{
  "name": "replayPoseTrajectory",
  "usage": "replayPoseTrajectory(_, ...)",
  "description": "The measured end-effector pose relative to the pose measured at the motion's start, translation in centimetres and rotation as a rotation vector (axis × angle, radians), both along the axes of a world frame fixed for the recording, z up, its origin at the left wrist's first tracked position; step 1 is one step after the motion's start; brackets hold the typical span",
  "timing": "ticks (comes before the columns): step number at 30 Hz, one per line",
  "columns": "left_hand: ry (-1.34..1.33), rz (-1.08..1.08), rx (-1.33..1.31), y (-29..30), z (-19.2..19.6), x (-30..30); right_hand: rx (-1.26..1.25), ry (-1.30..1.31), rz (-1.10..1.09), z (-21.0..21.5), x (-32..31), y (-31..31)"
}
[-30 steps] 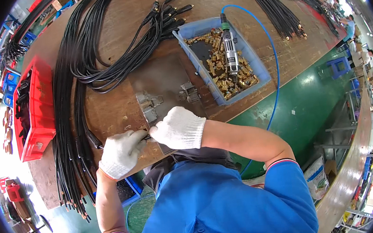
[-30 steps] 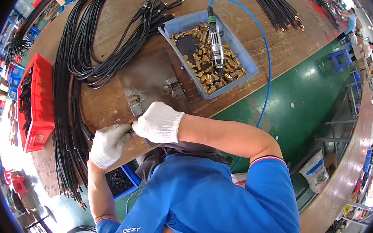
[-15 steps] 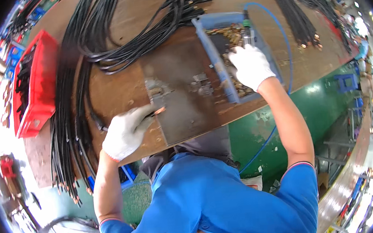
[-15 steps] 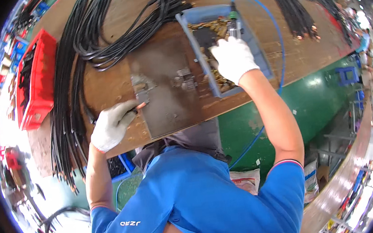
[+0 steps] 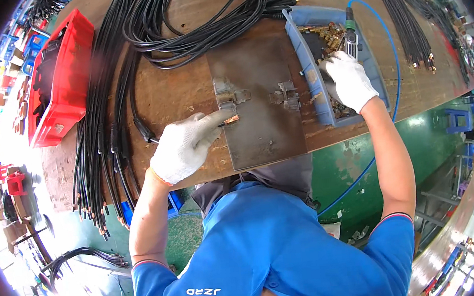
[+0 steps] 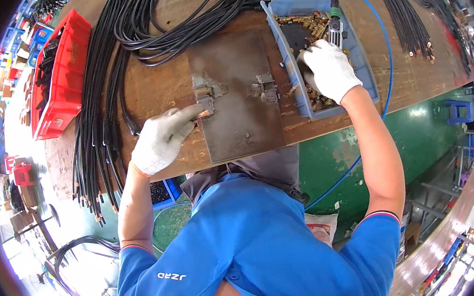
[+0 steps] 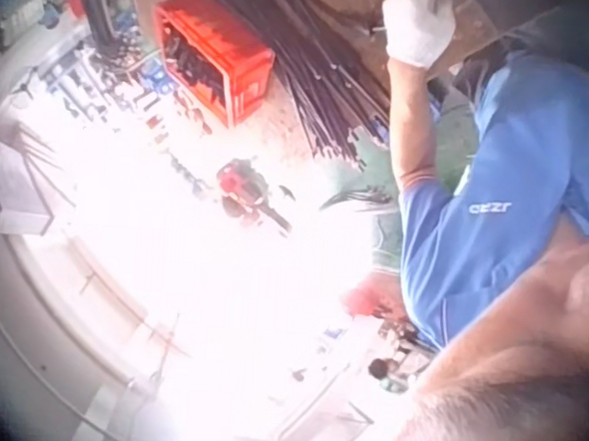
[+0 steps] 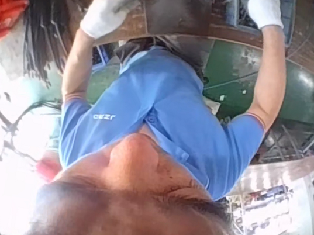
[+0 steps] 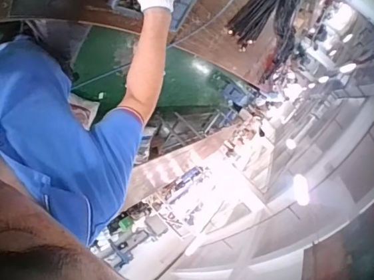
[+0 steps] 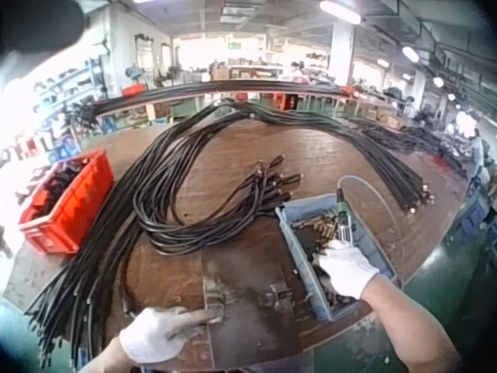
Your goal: The person repeatedly picks up black cables and brass connectors from a workbench, inserts the cable ends into the connectors, and uses a pneumatic crimping tool to secure them. The finished cables are placed in a pile on the table.
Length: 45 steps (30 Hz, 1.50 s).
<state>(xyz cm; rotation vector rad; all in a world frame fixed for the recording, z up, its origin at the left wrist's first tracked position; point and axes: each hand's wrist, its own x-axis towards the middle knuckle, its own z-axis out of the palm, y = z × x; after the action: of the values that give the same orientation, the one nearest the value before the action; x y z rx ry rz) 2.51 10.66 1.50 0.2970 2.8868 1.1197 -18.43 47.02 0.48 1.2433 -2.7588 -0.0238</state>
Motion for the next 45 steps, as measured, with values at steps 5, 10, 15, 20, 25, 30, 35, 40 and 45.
replayPoseTrajectory(5, -0.016, 0.014, 0.020, 0.0, 0.6, 0.0, -0.236, -0.036, -0.142, 1.9, 0.3, -0.5)
replayPoseTrajectory(10, 0.044, 0.012, 0.056, -0.2, 0.4, 0.0, -1.456, -0.871, -0.247, 4.1, 4.4, -2.7)
replayPoseTrajectory(15, 0.060, 0.065, 0.095, 0.0, 1.0, 0.0, -1.546, -1.506, -0.194, 2.4, 8.7, -8.6)
replayPoseTrajectory(20, 0.110, 0.082, 0.080, -0.1, 1.1, 0.1, -1.752, -1.700, -0.162, -1.5, 10.6, -12.2)
replayPoseTrajectory(25, 0.124, 0.099, 0.087, -0.2, 1.2, 0.2, -1.677, -1.841, -0.185, -2.4, 10.9, -13.4)
replayPoseTrajectory(30, 0.133, 0.092, 0.102, -0.1, 1.2, 0.2, -1.666, -1.833, -0.167, -2.5, 11.1, -14.1)
replayPoseTrajectory(35, 0.168, 0.096, 0.118, 0.0, 0.7, 0.0, -1.668, -1.856, -0.128, -2.5, 11.1, -14.3)
replayPoseTrajectory(40, 0.201, 0.088, 0.036, 0.0, 0.4, -0.1, -1.660, -1.853, -0.163, -2.3, 11.2, -14.3)
replayPoseTrajectory(45, 0.226, 0.081, -0.072, 0.2, 0.4, 0.0, -1.608, -1.800, -0.175, -2.3, 11.0, -13.9)
